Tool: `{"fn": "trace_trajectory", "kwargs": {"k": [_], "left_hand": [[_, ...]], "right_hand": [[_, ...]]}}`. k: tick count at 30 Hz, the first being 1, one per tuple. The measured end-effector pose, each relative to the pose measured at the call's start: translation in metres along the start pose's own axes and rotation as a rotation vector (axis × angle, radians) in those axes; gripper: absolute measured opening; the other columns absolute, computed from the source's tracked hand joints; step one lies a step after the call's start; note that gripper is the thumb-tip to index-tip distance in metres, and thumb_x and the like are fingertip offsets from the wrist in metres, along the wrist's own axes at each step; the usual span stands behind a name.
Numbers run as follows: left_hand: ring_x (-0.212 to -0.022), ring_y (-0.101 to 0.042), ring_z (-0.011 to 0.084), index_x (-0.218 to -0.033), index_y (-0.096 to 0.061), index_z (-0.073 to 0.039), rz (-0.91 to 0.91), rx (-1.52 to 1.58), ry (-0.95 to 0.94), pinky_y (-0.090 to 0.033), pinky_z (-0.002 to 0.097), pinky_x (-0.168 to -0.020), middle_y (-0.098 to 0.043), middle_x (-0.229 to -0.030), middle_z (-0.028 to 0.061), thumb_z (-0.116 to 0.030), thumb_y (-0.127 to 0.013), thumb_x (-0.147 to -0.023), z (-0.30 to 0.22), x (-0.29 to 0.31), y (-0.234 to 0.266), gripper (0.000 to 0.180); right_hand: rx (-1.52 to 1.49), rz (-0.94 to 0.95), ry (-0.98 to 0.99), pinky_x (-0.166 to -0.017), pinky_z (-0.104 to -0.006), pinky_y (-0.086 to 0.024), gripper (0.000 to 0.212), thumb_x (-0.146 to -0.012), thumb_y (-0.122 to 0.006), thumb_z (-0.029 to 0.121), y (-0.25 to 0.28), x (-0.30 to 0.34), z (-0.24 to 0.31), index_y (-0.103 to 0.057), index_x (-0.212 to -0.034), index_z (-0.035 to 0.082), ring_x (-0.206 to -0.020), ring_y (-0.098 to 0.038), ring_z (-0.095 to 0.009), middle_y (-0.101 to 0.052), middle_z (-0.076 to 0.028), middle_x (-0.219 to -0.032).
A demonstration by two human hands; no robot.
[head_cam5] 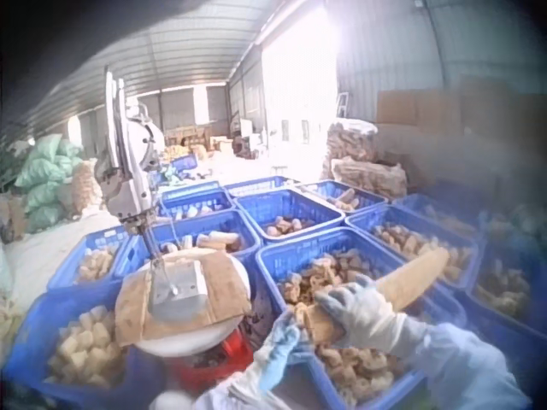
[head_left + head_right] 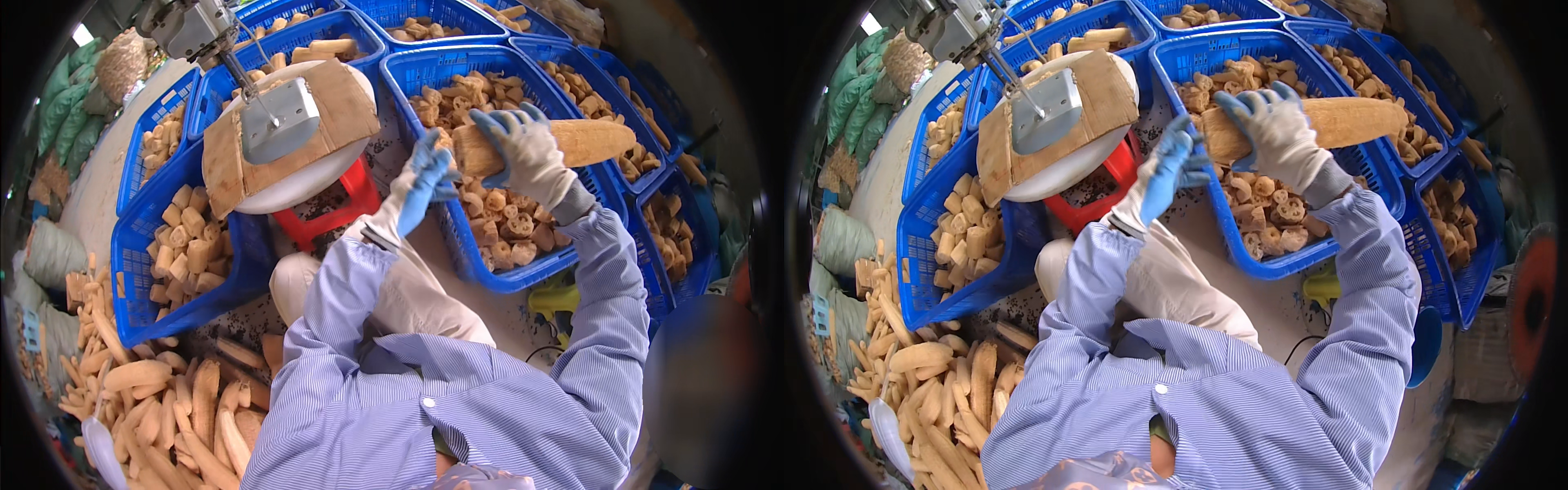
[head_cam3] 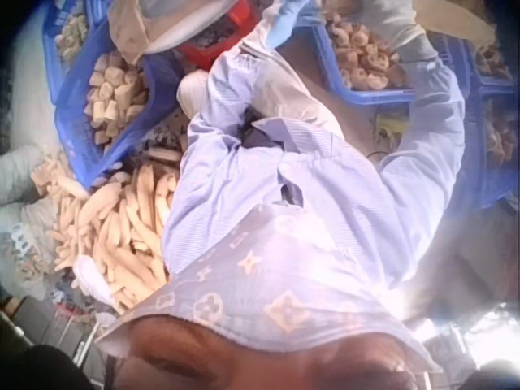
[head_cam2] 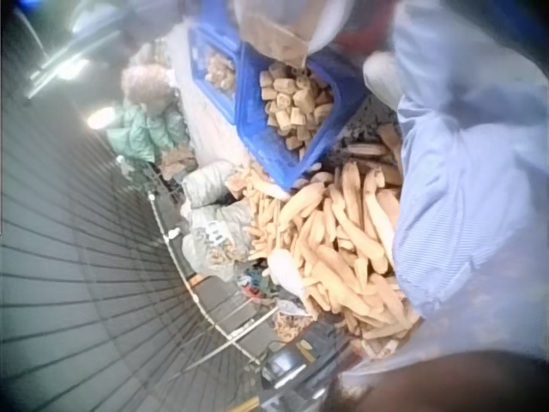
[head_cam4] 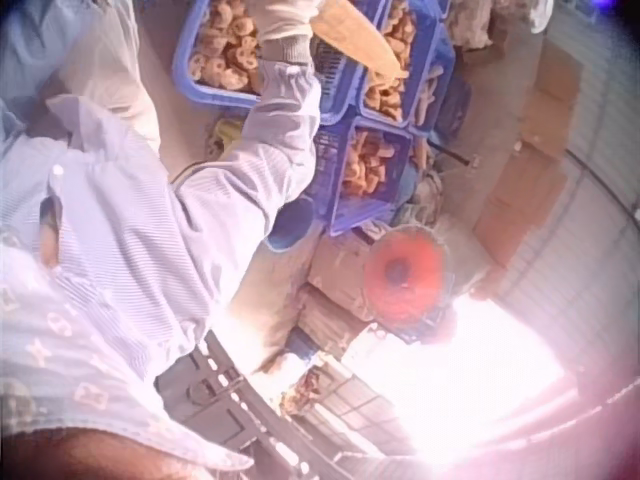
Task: The person uses a specialized circular cutting machine to slice dried loofah sponges into smaller cylindrical sections. They pick up whole loofahs from a pile on their left, position them under the cutting blade, rotate the loofah to complete the cut, and then place the cut pieces and remnants into blue plastic crates.
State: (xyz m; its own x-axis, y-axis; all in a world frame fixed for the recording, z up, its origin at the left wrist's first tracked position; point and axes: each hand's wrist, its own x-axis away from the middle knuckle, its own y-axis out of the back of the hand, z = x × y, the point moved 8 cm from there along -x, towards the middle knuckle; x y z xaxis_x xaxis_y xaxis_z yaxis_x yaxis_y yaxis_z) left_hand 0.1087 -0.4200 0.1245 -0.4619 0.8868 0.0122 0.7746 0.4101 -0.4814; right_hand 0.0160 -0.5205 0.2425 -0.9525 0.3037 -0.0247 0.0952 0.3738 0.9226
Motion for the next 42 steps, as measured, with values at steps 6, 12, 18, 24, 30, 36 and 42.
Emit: {"fn": "trace_trajectory", "kwargs": {"k": [6, 12, 18, 24, 30, 36, 42], "left_hand": [[-0.088, -0.058, 0.0051, -0.126, -0.061, -0.010, -0.140, -0.291, -0.231, -0.051, 0.0234, -0.072, -0.062, -0.102, -0.0036, -0.027, -0.073, -0.091, -0.071, 0.032, 0.036, 0.041], [-0.103, -0.060, 0.0103, -0.127, -0.057, -0.005, -0.215, -0.421, -0.347, -0.051, 0.0259, -0.090, -0.063, -0.112, 0.0017, -0.010, -0.078, -0.086, -0.131, 0.089, 0.116, 0.046], [-0.104, -0.057, 0.0075, -0.134, -0.059, -0.011, -0.412, -0.440, -0.405, -0.047, 0.0216, -0.090, -0.062, -0.117, -0.0016, -0.013, -0.074, -0.090, -0.169, 0.110, 0.197, 0.047], [-0.123, -0.055, 0.0150, -0.142, -0.052, -0.006, -0.469, -0.602, -0.456, -0.041, 0.0269, -0.106, -0.060, -0.136, 0.0074, -0.009, -0.072, -0.089, -0.209, 0.104, 0.266, 0.057], [-0.133, -0.048, 0.0202, -0.144, -0.047, -0.006, -0.489, -0.554, -0.437, -0.040, 0.0304, -0.110, -0.055, -0.142, 0.0089, -0.007, -0.075, -0.086, -0.214, 0.095, 0.311, 0.065], [-0.134, -0.048, 0.0220, -0.147, -0.044, -0.009, -0.512, -0.508, -0.435, -0.041, 0.0316, -0.111, -0.054, -0.143, 0.0099, -0.007, -0.075, -0.086, -0.207, 0.094, 0.318, 0.069], [-0.127, -0.053, 0.0209, -0.150, -0.040, -0.013, -0.555, -0.543, -0.428, -0.043, 0.0303, -0.108, -0.054, -0.143, 0.0104, -0.006, -0.074, -0.087, -0.206, 0.102, 0.331, 0.072]], "right_hand": [[-0.316, -0.199, 0.091, -0.119, -0.0543, -0.024, 0.126, -0.056, -0.093, 0.050, 0.008, -0.022, 0.040, -0.023, -0.157, 0.020, -0.131, -0.049, -0.034, -0.052, -0.014, -0.140], [-0.425, -0.173, 0.254, -0.115, -0.0513, -0.033, 0.108, -0.058, -0.090, 0.054, 0.005, -0.089, 0.062, -0.040, -0.150, 0.026, -0.130, -0.050, -0.033, -0.057, -0.011, -0.135], [-0.297, -0.433, 0.242, -0.113, -0.0555, -0.030, 0.100, -0.060, -0.090, 0.046, 0.042, -0.148, 0.131, -0.042, -0.147, 0.033, -0.127, -0.050, -0.035, -0.056, -0.009, -0.132], [-0.260, -0.447, 0.145, -0.117, -0.0522, -0.025, 0.095, -0.070, -0.082, 0.051, 0.039, -0.200, 0.187, -0.036, -0.151, 0.035, -0.137, -0.040, -0.031, -0.046, -0.008, -0.146], [-0.314, -0.550, 0.195, -0.117, -0.0504, -0.025, 0.091, -0.068, -0.083, 0.048, 0.034, -0.231, 0.214, -0.040, -0.148, 0.036, -0.136, -0.041, -0.031, -0.046, -0.005, -0.148], [-0.285, -0.564, 0.204, -0.115, -0.0509, -0.027, 0.089, -0.066, -0.084, 0.045, 0.033, -0.236, 0.217, -0.045, -0.146, 0.037, -0.134, -0.043, -0.031, -0.049, -0.004, -0.145], [-0.268, -0.591, 0.225, -0.114, -0.0506, -0.028, 0.090, -0.066, -0.085, 0.044, 0.039, -0.235, 0.228, -0.045, -0.146, 0.037, -0.131, -0.045, -0.031, -0.051, -0.004, -0.142]]}}
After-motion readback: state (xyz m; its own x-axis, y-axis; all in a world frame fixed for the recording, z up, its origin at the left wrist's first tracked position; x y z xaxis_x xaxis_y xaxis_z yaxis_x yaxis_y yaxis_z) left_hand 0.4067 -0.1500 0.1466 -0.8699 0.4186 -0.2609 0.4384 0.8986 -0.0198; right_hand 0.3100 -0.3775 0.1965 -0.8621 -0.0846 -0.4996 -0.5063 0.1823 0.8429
